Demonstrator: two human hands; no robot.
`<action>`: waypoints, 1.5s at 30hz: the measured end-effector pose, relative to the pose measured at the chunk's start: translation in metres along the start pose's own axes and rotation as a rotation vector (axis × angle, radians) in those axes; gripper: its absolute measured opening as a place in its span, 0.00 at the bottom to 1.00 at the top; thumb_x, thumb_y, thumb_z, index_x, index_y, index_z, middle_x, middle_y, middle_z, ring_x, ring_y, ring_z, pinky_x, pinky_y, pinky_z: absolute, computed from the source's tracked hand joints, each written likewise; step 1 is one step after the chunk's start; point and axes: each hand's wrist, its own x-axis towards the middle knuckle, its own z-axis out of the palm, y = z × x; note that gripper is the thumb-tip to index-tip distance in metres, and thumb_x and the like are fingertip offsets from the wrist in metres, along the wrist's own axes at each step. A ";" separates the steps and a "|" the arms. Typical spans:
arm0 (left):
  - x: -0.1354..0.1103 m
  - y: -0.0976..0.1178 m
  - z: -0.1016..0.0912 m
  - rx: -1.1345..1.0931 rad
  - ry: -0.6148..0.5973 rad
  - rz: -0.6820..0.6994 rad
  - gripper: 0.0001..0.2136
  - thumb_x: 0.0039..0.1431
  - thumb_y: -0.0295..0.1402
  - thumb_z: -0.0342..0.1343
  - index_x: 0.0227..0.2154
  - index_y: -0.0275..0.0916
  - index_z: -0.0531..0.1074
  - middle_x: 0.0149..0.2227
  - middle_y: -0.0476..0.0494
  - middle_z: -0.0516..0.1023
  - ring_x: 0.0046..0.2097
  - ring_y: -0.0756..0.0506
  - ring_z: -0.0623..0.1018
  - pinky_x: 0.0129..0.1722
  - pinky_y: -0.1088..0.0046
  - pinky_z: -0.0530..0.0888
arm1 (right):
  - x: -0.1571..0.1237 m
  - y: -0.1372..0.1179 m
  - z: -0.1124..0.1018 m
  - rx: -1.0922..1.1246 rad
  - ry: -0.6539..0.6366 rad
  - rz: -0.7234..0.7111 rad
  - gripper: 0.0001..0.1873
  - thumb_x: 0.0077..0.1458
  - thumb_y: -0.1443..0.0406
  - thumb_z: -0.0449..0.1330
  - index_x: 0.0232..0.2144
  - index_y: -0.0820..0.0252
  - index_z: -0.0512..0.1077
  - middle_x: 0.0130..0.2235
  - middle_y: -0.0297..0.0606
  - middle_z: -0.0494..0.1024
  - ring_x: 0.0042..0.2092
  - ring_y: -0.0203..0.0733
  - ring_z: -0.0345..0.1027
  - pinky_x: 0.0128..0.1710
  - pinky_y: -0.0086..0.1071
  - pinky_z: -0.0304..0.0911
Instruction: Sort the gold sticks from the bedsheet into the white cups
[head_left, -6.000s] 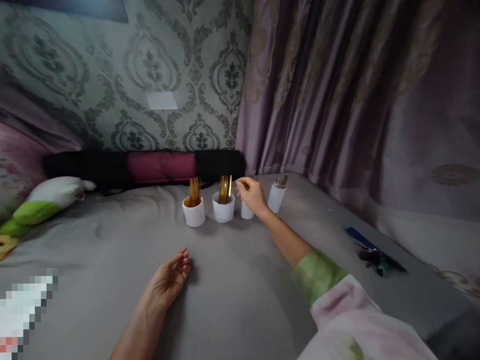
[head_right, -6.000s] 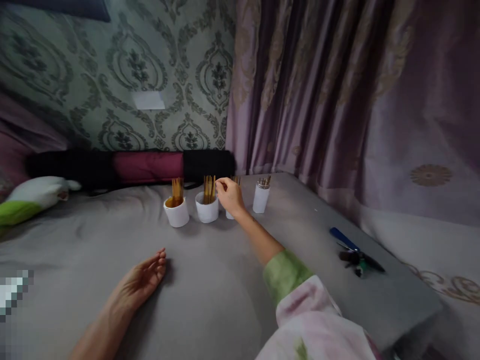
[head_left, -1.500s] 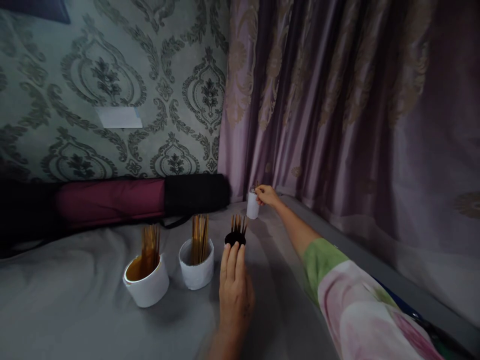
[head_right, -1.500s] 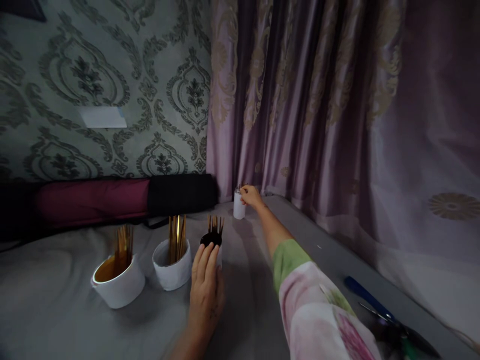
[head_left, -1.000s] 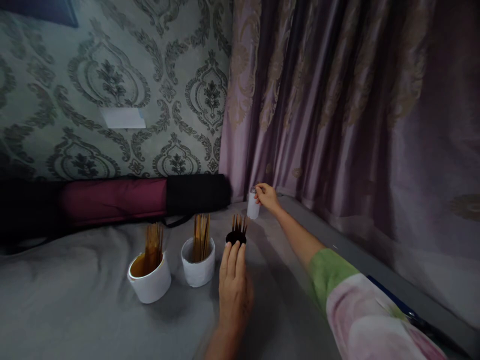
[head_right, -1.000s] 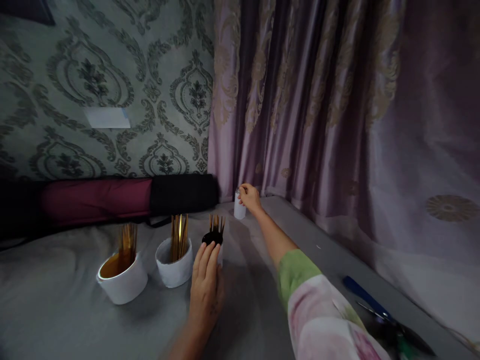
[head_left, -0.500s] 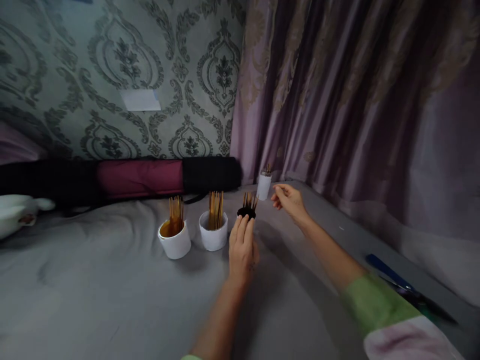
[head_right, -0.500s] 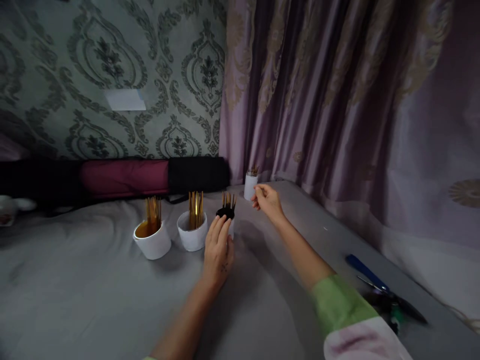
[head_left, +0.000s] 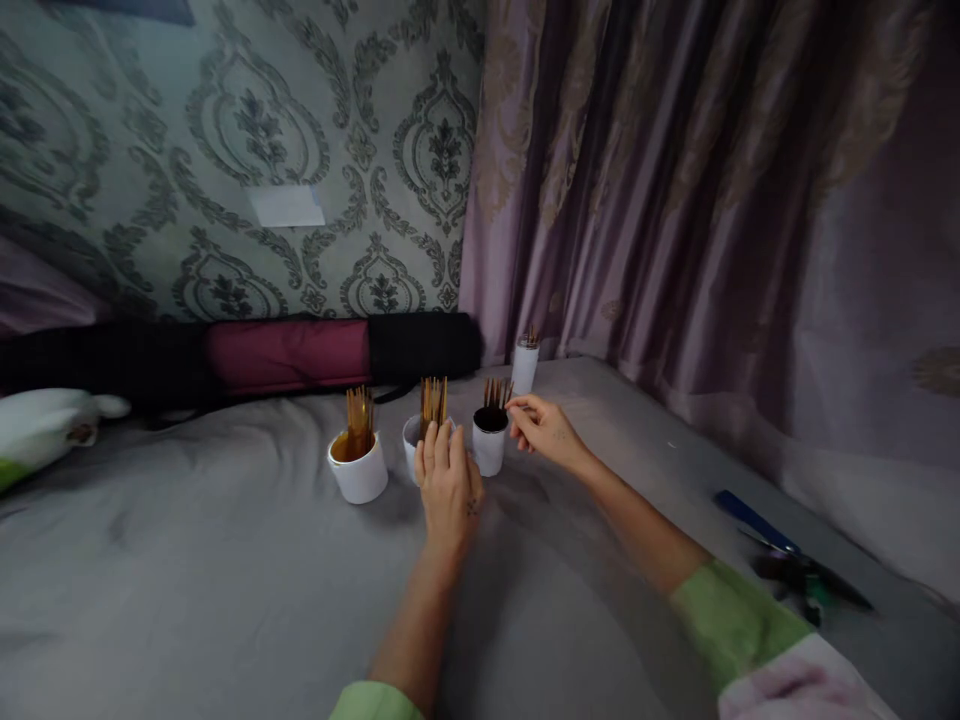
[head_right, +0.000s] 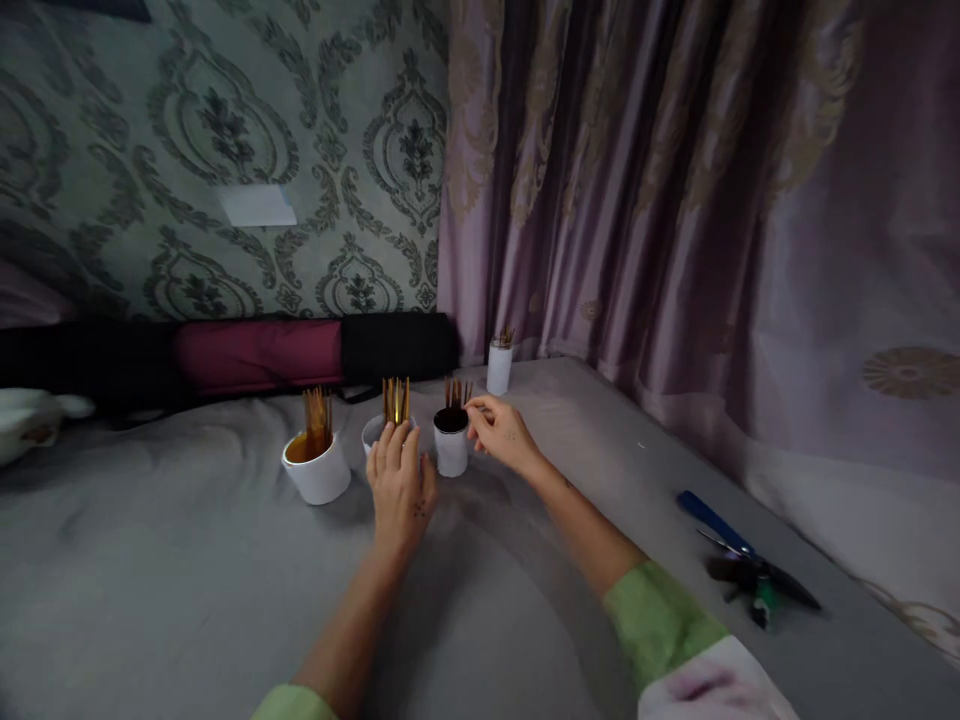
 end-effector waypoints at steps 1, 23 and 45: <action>0.000 -0.002 -0.003 0.017 -0.014 -0.002 0.18 0.56 0.27 0.45 0.50 0.33 0.63 0.54 0.33 0.64 0.60 0.39 0.56 0.57 0.54 0.52 | -0.001 0.000 0.001 -0.015 -0.015 -0.005 0.14 0.53 0.58 0.50 0.38 0.59 0.66 0.21 0.29 0.70 0.16 0.29 0.62 0.13 0.21 0.56; 0.000 -0.037 -0.020 0.105 -0.206 0.124 0.19 0.59 0.33 0.41 0.52 0.34 0.61 0.53 0.35 0.65 0.58 0.39 0.58 0.55 0.56 0.55 | -0.008 0.009 0.027 -0.101 -0.076 0.067 0.15 0.54 0.57 0.51 0.38 0.60 0.67 0.20 0.30 0.70 0.16 0.29 0.62 0.13 0.21 0.56; -0.005 -0.041 0.002 0.131 -0.040 0.093 0.16 0.58 0.31 0.44 0.47 0.34 0.66 0.52 0.33 0.67 0.56 0.39 0.61 0.55 0.56 0.56 | -0.001 0.011 0.028 0.025 0.027 0.094 0.11 0.51 0.59 0.54 0.27 0.62 0.67 0.20 0.32 0.71 0.17 0.29 0.64 0.11 0.19 0.55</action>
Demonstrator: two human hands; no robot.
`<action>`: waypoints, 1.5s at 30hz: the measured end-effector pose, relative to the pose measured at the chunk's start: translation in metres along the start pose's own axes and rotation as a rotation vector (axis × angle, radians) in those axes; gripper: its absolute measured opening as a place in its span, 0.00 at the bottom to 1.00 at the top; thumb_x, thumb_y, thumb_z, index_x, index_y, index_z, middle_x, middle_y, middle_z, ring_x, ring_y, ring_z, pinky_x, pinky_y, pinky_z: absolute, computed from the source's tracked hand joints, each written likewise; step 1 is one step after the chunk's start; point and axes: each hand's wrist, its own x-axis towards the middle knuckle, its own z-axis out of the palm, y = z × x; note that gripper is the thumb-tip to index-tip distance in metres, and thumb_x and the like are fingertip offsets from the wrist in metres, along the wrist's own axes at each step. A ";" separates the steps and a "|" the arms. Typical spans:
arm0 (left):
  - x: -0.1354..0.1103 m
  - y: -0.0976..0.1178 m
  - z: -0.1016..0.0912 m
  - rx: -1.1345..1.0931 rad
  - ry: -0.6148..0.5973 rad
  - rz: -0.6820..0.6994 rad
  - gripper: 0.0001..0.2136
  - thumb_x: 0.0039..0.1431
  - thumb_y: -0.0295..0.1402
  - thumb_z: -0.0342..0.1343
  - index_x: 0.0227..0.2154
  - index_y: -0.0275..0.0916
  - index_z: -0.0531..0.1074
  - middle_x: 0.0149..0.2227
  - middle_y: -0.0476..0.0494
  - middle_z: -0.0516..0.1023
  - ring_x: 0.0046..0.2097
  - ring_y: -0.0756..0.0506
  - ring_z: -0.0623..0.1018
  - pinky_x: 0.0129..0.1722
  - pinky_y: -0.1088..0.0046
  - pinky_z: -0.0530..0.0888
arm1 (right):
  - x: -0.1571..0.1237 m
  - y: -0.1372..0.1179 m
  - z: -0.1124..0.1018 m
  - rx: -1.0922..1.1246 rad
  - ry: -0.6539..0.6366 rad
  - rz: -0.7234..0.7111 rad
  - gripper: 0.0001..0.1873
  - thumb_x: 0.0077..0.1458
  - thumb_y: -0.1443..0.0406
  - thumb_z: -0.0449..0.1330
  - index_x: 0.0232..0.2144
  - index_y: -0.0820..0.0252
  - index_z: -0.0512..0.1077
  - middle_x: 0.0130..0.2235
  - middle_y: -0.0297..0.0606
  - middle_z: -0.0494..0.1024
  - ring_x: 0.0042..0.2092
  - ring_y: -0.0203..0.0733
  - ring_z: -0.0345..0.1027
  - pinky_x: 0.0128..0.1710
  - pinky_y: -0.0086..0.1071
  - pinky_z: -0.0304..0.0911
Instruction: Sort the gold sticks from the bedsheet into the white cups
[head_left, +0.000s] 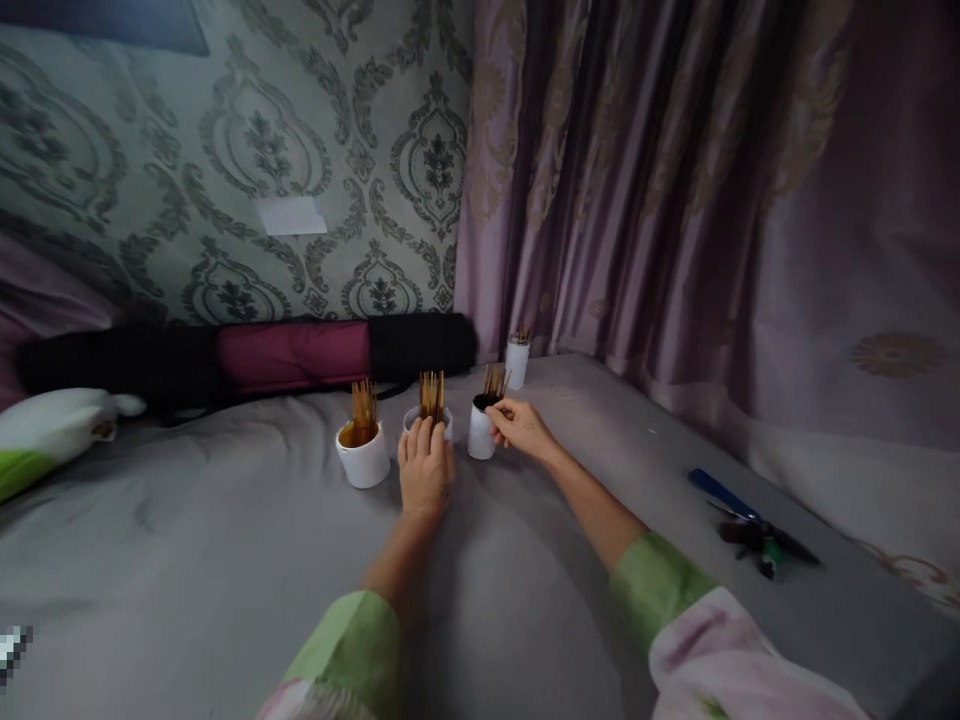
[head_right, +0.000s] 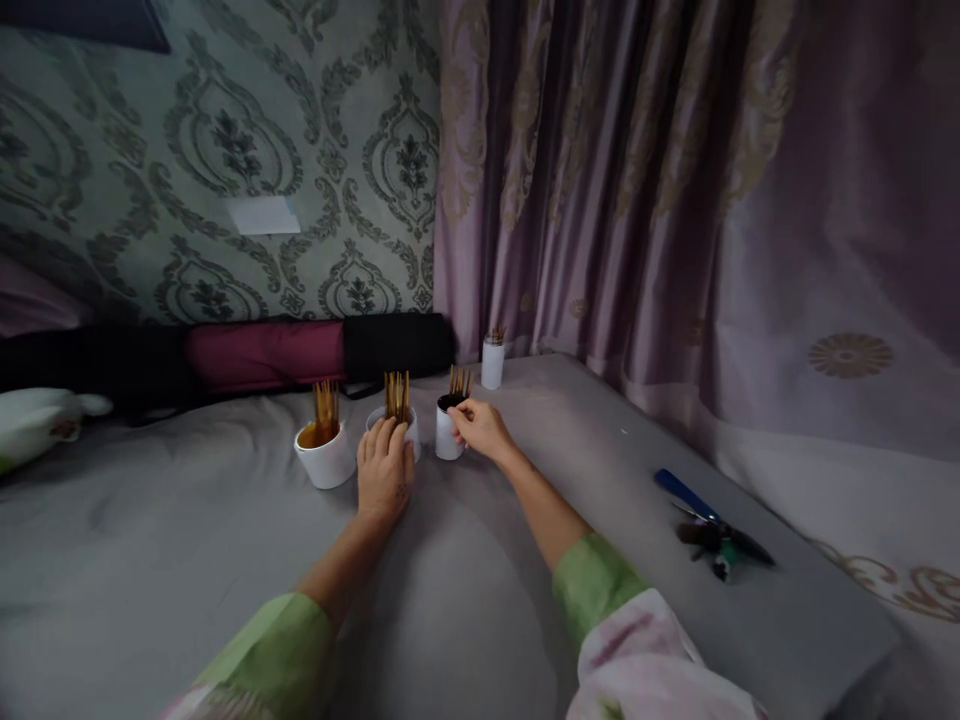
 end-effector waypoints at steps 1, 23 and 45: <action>0.000 0.000 0.001 -0.003 0.005 -0.002 0.16 0.58 0.30 0.45 0.47 0.34 0.66 0.52 0.33 0.67 0.56 0.39 0.62 0.55 0.56 0.56 | 0.001 0.000 -0.001 0.000 0.012 0.004 0.11 0.51 0.59 0.54 0.27 0.62 0.67 0.19 0.32 0.71 0.17 0.29 0.64 0.11 0.19 0.55; -0.003 -0.001 0.008 -0.011 0.082 0.009 0.15 0.57 0.29 0.46 0.46 0.34 0.67 0.50 0.34 0.69 0.55 0.38 0.63 0.55 0.56 0.57 | 0.052 0.022 -0.057 -0.129 0.304 0.117 0.09 0.53 0.62 0.54 0.27 0.63 0.68 0.21 0.35 0.74 0.18 0.30 0.66 0.14 0.19 0.58; -0.002 -0.001 0.006 -0.066 0.066 0.001 0.16 0.57 0.29 0.45 0.47 0.36 0.67 0.50 0.34 0.68 0.56 0.39 0.62 0.55 0.56 0.55 | 0.103 0.046 -0.077 -0.168 0.415 0.183 0.08 0.51 0.64 0.56 0.28 0.65 0.69 0.20 0.36 0.75 0.17 0.31 0.67 0.15 0.20 0.60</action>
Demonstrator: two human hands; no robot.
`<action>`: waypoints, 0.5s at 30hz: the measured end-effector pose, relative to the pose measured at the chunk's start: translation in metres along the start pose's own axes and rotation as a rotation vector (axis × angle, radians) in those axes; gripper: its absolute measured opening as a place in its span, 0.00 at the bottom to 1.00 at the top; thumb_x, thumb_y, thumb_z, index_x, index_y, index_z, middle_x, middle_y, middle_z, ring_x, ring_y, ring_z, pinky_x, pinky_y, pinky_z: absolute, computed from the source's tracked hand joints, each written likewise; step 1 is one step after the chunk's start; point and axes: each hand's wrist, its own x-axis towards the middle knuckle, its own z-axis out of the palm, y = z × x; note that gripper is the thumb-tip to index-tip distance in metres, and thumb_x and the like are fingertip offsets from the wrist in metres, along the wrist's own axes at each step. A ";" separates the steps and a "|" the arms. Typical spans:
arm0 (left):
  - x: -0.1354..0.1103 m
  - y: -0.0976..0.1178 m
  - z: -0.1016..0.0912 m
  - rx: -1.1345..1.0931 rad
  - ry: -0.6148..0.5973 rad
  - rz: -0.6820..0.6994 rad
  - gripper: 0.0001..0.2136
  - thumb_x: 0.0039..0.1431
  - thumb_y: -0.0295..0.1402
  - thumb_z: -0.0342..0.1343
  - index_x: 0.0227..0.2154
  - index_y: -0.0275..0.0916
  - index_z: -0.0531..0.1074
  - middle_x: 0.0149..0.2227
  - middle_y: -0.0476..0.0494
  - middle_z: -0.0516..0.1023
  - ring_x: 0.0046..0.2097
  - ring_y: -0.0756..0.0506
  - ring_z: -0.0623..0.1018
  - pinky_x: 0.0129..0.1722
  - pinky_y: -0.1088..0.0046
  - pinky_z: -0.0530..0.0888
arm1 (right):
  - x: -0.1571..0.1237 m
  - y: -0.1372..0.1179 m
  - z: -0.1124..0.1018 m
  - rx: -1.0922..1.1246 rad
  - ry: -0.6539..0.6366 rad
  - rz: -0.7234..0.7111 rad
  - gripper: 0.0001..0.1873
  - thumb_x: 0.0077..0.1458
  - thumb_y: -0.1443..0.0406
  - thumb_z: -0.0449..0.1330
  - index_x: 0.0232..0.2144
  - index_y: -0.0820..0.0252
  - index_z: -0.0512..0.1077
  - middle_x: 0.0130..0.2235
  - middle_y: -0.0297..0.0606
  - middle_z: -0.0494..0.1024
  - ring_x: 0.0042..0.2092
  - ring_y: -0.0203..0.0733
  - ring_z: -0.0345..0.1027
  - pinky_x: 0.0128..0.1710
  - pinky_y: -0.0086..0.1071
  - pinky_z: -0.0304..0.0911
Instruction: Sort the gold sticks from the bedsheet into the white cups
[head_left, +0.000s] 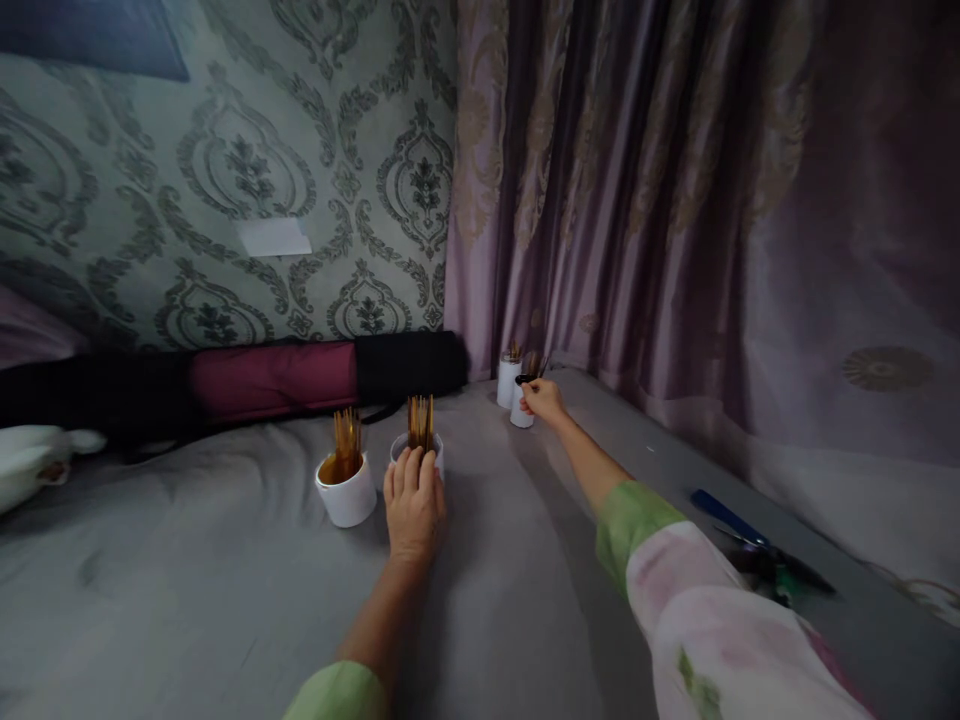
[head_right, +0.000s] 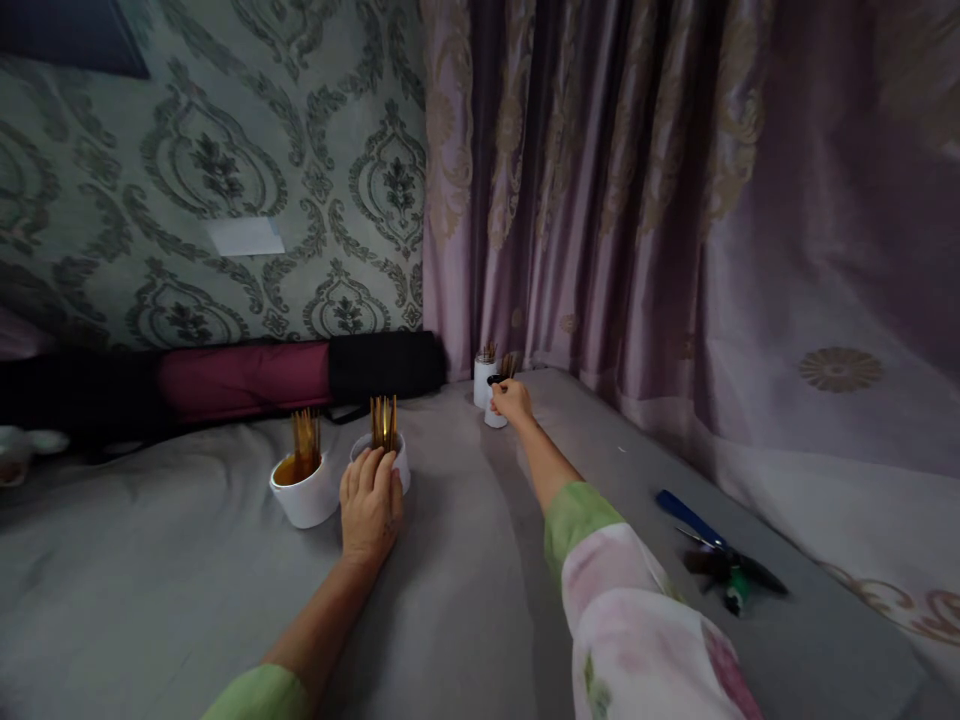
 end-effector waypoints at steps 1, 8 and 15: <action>0.000 0.000 0.000 0.001 -0.006 -0.007 0.15 0.57 0.29 0.45 0.47 0.35 0.67 0.50 0.34 0.68 0.56 0.39 0.62 0.55 0.56 0.55 | 0.001 0.000 0.000 -0.002 0.000 -0.002 0.08 0.51 0.64 0.56 0.28 0.65 0.69 0.20 0.36 0.74 0.17 0.31 0.67 0.15 0.20 0.60; -0.001 0.000 0.001 0.018 0.006 -0.003 0.15 0.57 0.29 0.45 0.47 0.36 0.67 0.50 0.35 0.69 0.56 0.39 0.62 0.55 0.56 0.56 | 0.006 0.001 0.004 -0.001 0.005 0.001 0.08 0.52 0.64 0.56 0.28 0.66 0.69 0.19 0.36 0.74 0.17 0.30 0.66 0.15 0.20 0.60; -0.001 -0.002 0.002 0.030 0.007 0.010 0.16 0.57 0.29 0.45 0.48 0.37 0.66 0.50 0.36 0.68 0.56 0.39 0.62 0.55 0.56 0.56 | 0.009 -0.001 0.006 0.014 0.005 0.012 0.07 0.51 0.65 0.56 0.28 0.65 0.69 0.17 0.34 0.72 0.16 0.30 0.65 0.14 0.19 0.59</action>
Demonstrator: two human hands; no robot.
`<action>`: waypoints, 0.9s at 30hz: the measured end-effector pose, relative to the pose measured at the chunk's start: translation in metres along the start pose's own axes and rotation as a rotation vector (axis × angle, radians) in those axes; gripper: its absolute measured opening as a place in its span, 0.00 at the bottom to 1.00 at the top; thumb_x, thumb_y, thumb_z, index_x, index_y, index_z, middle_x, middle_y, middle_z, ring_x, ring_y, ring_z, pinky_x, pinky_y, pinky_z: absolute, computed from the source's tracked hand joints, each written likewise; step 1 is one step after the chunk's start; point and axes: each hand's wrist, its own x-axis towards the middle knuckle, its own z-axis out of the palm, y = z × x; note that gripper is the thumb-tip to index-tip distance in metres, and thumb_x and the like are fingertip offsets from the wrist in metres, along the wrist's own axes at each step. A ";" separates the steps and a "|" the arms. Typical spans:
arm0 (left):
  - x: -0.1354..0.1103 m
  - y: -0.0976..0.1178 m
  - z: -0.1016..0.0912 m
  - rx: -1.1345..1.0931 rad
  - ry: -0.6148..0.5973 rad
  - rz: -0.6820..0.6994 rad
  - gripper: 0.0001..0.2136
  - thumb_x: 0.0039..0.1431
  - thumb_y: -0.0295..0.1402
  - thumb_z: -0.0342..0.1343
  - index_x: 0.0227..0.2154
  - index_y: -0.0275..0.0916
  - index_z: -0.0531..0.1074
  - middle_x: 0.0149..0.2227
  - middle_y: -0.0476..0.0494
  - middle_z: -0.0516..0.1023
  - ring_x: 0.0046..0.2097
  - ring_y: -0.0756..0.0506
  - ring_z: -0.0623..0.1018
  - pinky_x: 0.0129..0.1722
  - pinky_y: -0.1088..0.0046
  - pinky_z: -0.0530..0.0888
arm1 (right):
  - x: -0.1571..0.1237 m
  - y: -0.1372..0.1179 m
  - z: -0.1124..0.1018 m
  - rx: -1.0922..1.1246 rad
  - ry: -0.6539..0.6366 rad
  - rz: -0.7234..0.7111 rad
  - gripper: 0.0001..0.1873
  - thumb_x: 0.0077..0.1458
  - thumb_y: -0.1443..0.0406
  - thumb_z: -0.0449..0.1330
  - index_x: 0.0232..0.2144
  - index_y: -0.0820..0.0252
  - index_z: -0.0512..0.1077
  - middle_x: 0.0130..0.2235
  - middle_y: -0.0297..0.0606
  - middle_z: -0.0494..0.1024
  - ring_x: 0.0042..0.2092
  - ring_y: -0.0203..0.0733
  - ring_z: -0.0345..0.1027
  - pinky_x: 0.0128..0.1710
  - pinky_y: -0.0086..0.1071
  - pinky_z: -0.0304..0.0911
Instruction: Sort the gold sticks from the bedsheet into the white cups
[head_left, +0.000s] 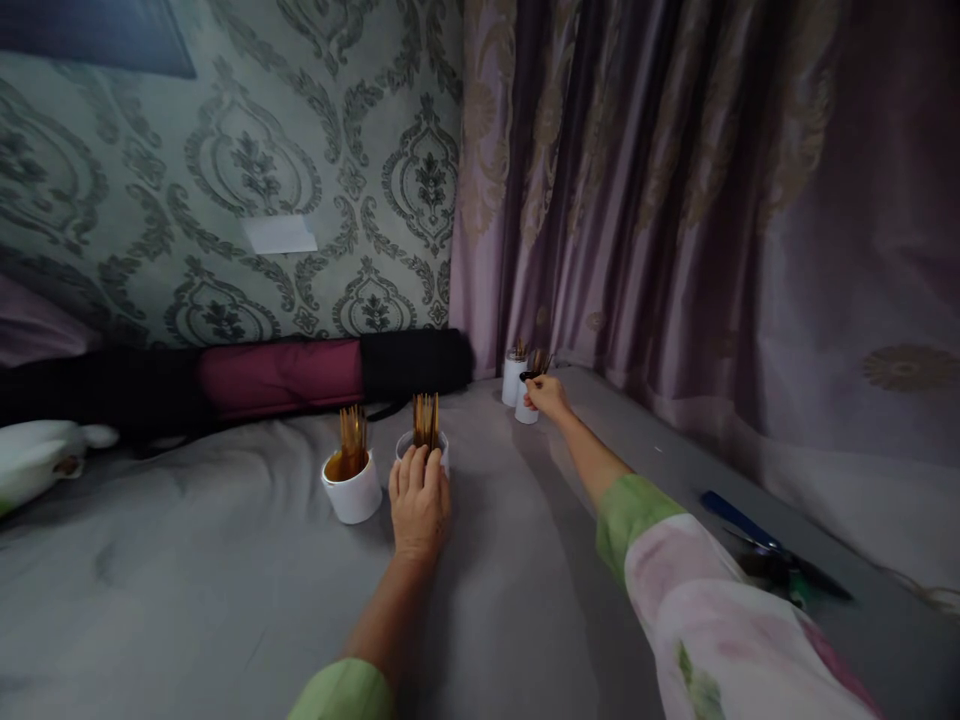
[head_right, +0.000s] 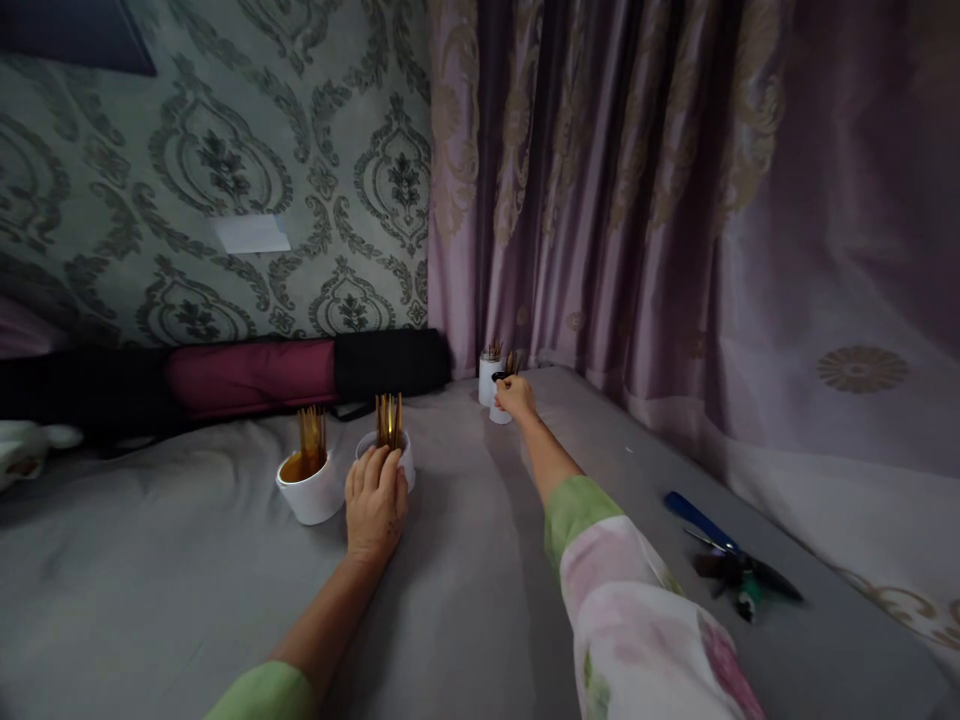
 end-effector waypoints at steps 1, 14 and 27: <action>0.000 0.000 0.000 0.002 0.002 0.002 0.16 0.57 0.29 0.45 0.48 0.37 0.66 0.50 0.36 0.68 0.56 0.39 0.62 0.55 0.56 0.56 | 0.000 -0.001 0.000 0.003 -0.003 0.001 0.07 0.51 0.65 0.56 0.27 0.65 0.69 0.17 0.34 0.72 0.16 0.30 0.65 0.14 0.19 0.59; 0.001 0.001 0.000 -0.010 0.013 -0.012 0.15 0.57 0.30 0.45 0.47 0.37 0.67 0.49 0.35 0.70 0.55 0.39 0.63 0.55 0.56 0.56 | -0.006 0.001 0.000 0.030 -0.024 -0.010 0.07 0.53 0.66 0.53 0.30 0.66 0.69 0.19 0.35 0.73 0.17 0.30 0.66 0.15 0.19 0.60; 0.003 0.003 -0.005 -0.026 -0.013 -0.015 0.15 0.57 0.29 0.45 0.46 0.37 0.67 0.48 0.36 0.70 0.55 0.39 0.63 0.54 0.56 0.56 | -0.014 0.001 -0.006 0.088 -0.020 -0.038 0.13 0.54 0.68 0.51 0.42 0.64 0.67 0.22 0.33 0.73 0.18 0.28 0.64 0.17 0.20 0.61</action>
